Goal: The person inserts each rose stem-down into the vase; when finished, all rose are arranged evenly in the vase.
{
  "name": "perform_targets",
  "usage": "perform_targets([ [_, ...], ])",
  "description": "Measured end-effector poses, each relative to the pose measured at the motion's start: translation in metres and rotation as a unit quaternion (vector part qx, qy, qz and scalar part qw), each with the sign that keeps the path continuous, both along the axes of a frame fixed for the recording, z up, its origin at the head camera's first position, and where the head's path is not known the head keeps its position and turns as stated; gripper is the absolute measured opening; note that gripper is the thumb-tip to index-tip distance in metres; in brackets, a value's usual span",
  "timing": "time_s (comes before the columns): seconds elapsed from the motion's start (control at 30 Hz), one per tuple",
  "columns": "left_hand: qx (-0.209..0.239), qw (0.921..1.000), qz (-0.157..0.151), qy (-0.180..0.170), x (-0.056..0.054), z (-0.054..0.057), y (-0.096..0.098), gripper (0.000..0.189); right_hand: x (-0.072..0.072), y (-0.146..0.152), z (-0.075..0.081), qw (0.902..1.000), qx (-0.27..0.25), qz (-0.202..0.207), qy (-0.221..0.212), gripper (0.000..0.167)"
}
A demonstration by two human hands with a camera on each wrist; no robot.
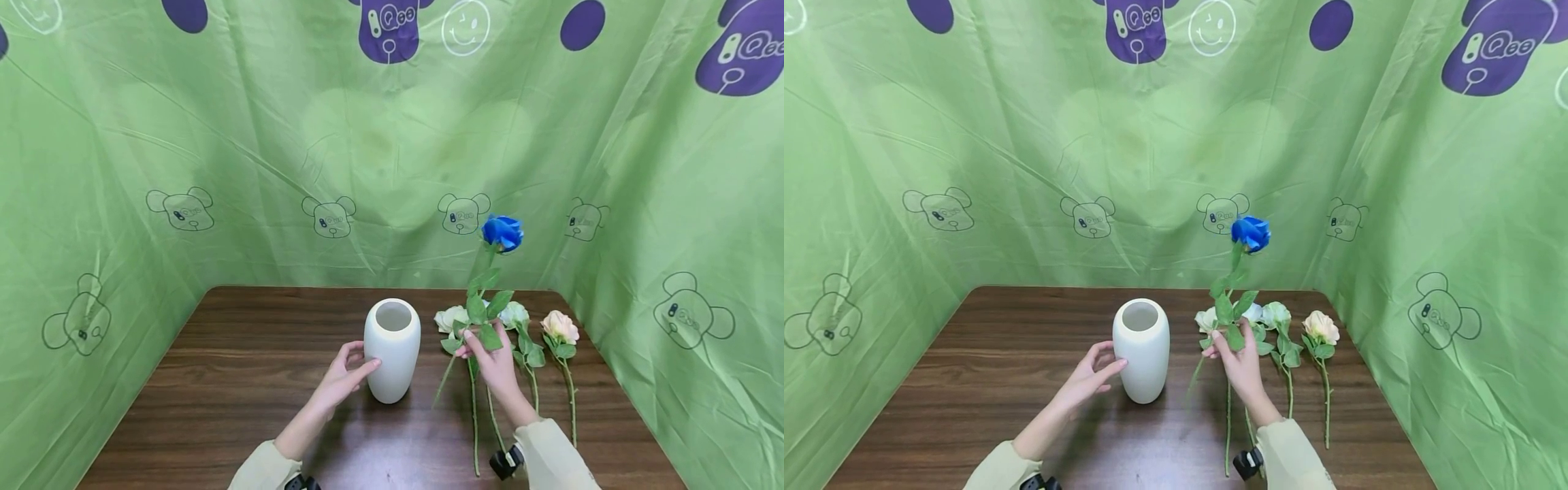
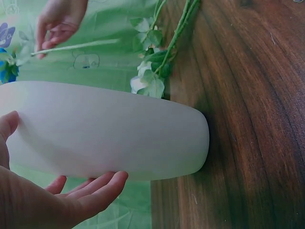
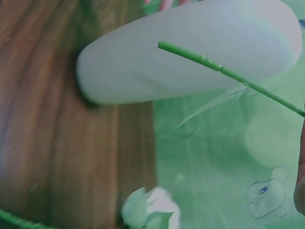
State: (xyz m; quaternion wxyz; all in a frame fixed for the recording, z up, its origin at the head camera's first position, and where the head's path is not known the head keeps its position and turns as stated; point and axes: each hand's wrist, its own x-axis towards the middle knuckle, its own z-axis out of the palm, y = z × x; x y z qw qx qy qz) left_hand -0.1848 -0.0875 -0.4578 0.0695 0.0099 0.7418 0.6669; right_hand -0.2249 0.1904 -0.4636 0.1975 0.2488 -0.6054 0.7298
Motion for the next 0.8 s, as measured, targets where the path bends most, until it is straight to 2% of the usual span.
perform_targets([
  [0.03,-0.001,1.0,0.0,0.0,0.0,0.0,0.0,0.059,0.0,-0.001,0.005,0.9999,-0.011,-0.001,0.002,0.027],
  [0.07,-0.001,1.0,0.0,0.001,0.0,0.0,0.0,0.059,0.011,-0.007,0.026,0.9997,-0.009,-0.021,-0.007,0.028],
  [0.2,0.0,1.0,0.0,-0.001,0.0,0.001,0.0,0.059,0.007,-0.01,0.04,0.9959,-0.091,-0.001,0.0,0.031],
  [0.33,0.0,1.0,0.001,-0.008,-0.001,0.002,0.0,0.059,0.011,-0.02,0.069,0.9817,-0.189,0.02,-0.02,0.026],
  [0.4,0.0,0.9999,0.002,-0.01,-0.001,0.002,0.001,0.059,0.016,-0.027,0.088,0.9739,-0.221,0.002,-0.051,0.023],
  [0.5,-0.003,0.9999,0.002,-0.011,-0.001,0.001,0.001,0.059,0.013,-0.033,0.102,0.9634,-0.263,-0.006,-0.053,0.026],
  [0.57,-0.003,0.9999,0.001,-0.01,-0.001,0.002,0.001,0.059,0.006,-0.036,0.106,0.961,-0.272,-0.023,-0.045,0.029],
  [0.63,-0.002,0.9999,-0.001,-0.01,0.0,0.003,0.0,0.059,0.0,-0.039,0.111,0.9631,-0.264,-0.043,-0.032,0.03],
  [0.7,0.006,0.9999,-0.003,-0.01,0.002,0.008,0.0,0.058,-0.006,-0.041,0.114,0.9709,-0.229,-0.068,-0.02,0.029],
  [0.8,0.01,0.9999,-0.005,-0.011,0.007,0.019,0.001,0.056,-0.011,-0.046,0.116,0.9815,-0.174,-0.079,0.004,0.029],
])
